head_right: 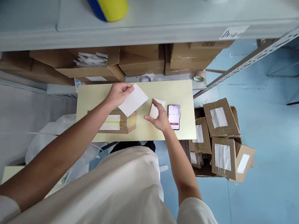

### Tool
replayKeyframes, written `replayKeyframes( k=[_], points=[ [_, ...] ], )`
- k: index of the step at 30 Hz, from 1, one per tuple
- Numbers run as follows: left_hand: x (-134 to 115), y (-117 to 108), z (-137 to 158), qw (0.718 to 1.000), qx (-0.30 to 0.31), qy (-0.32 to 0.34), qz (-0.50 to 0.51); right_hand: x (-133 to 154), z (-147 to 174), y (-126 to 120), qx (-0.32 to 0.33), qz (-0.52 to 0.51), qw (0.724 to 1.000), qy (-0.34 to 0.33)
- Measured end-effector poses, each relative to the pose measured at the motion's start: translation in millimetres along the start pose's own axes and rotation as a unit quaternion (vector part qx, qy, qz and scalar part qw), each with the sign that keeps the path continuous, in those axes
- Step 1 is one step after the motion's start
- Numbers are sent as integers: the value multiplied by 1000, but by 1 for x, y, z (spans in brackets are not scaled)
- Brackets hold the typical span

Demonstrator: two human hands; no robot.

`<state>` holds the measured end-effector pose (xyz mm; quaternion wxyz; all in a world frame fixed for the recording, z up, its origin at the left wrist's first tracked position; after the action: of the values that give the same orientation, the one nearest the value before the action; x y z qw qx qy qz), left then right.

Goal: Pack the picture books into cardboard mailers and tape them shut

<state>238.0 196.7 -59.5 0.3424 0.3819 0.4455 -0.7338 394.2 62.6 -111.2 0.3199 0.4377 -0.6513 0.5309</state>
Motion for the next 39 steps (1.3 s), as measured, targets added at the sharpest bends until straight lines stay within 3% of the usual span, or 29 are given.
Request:
replayKeyframes(
  k=[4, 8, 10, 12, 15, 17, 19, 21, 27, 29, 33, 39],
  points=[
    [-5, -7, 49, 990, -20, -35, 138, 42, -18, 7, -113, -164, 979, 49],
    [4, -21, 100, 968, 38, -48, 244, 68, -25, 14, -179, -203, 960, 65],
    [18, -30, 123, 964, 55, -57, 254, 77, -25, 16, -199, -197, 958, 66],
    [36, -41, 140, 963, 32, -75, 258, 89, -24, 19, -200, -159, 965, 55],
    [57, -57, 156, 949, -40, -82, 302, 127, -19, 24, -219, 6, 975, -19],
    [60, -68, 163, 938, -71, -66, 333, 165, -14, 39, -196, 128, 965, -115],
    [58, -78, 170, 930, -77, -46, 357, 201, -9, 67, -114, 202, 949, -211],
    [54, -86, 180, 919, -62, -29, 387, 224, -2, 93, -42, 239, 935, -259],
    [57, -98, 212, 843, 58, -45, 533, 244, 7, 118, -49, 271, 936, -220],
    [62, -100, 217, 831, 80, -60, 547, 247, 10, 120, -48, 266, 938, -216],
    [69, -102, 220, 831, 94, -75, 543, 255, 17, 124, -41, 259, 941, -212],
    [71, -98, 224, 857, 107, -69, 499, 258, 28, 126, -58, 251, 945, -203]
  ],
)
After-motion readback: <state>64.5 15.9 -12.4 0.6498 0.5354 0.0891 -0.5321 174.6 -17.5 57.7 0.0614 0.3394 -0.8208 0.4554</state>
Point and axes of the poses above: each hand's wrist, its own z-axis away from the middle knuckle, its own y-axis out of the palm, x = y × z, the point moved 7 cm from there along -z, towards the middle knuckle, and after that the axes turned 12 degrees about -y, right-handed, at the moved point
